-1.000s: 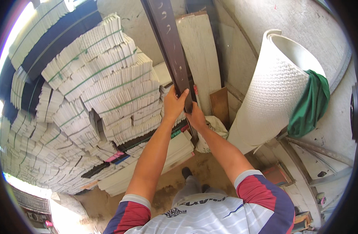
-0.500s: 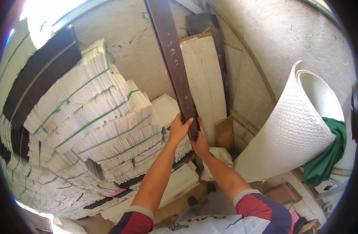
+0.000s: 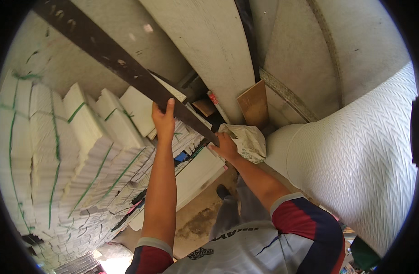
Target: The person repeatedly picks up individual white paper sheets from a pile on the floor and places them onto a growing stack. The person also briefly handles a long wooden plank, moving it aside before resuming the paper stacking task.
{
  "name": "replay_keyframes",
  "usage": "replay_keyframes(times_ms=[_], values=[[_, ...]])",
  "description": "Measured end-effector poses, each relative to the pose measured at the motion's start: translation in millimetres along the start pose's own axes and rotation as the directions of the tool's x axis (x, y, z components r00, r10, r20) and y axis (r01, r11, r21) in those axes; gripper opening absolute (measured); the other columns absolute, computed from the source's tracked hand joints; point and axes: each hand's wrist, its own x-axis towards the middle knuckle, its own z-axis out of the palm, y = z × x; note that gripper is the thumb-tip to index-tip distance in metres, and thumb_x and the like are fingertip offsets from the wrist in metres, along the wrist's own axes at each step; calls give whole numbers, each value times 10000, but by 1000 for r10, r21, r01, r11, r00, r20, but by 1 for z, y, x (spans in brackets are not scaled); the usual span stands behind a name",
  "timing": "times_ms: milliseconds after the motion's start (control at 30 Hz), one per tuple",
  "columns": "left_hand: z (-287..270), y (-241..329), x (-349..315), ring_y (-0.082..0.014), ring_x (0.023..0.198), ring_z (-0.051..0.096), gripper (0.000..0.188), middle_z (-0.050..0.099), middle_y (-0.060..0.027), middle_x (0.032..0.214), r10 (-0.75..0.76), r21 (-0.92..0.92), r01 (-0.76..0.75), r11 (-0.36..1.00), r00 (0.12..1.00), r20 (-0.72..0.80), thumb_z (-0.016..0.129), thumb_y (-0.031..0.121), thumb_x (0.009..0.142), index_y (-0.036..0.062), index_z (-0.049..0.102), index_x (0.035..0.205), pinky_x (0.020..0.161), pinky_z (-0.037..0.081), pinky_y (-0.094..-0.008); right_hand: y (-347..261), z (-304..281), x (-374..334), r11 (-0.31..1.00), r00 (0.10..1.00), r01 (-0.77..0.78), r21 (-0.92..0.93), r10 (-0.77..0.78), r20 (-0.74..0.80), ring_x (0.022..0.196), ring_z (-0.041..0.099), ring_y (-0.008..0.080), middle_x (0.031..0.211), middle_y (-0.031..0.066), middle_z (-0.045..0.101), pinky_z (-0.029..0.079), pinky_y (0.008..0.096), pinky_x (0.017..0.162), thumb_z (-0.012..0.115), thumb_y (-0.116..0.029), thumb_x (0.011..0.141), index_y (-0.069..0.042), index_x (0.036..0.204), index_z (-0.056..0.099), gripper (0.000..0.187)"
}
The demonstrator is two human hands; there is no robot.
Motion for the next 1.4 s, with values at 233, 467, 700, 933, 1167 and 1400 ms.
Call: replay_keyframes(times_ms=[233,467,700,933,1167,1400], values=[[20,-9,7,-185,1200,610,475,659,-122,1336,5,2,-5,1000,1000,-10,721,204,1050,-40,547,1419,1070,458,-330,115,50,32,869,836,-136,-476,358,415,1652,-13,396,1796,159,-37,176,645,1296,812,-540,886,-345,1488,640,655],[45,-9,15,-185,1188,612,466,663,-122,1328,12,36,-11,999,999,-30,707,214,1060,-44,548,1414,1061,459,-333,204,85,65,856,881,-305,-417,421,219,1298,630,420,1716,214,299,595,490,1008,797,-432,893,-6,1344,684,630],[61,-7,17,-174,1134,620,411,674,-108,1276,50,-35,-53,998,996,-79,699,229,1068,-31,571,1359,1019,471,-320,239,69,39,719,625,-640,271,692,-362,1168,690,450,1182,257,728,555,529,979,579,-110,955,-2,1141,714,254],[80,-13,26,-138,1051,609,339,686,-70,1173,67,-54,-71,996,995,-74,717,255,1060,-5,597,1240,940,472,-290,255,7,-9,640,265,-512,573,752,-604,1092,686,464,1130,242,714,530,530,950,605,-9,898,-4,1131,628,234],[103,-6,47,-148,1055,614,357,683,-77,1178,120,-64,-126,990,989,-85,727,265,1053,-7,595,1243,952,472,-297,223,-25,1,760,343,-416,500,640,-688,1014,687,427,1089,211,700,533,498,905,640,-13,897,-51,1093,595,205],[111,-20,71,-163,1074,615,376,683,-95,1209,133,-89,-138,986,989,-61,731,275,1049,-12,600,1252,963,483,-321,238,-11,-17,777,459,-515,362,606,-650,1054,701,430,1085,216,712,541,524,918,641,-36,891,-62,1118,644,228]])
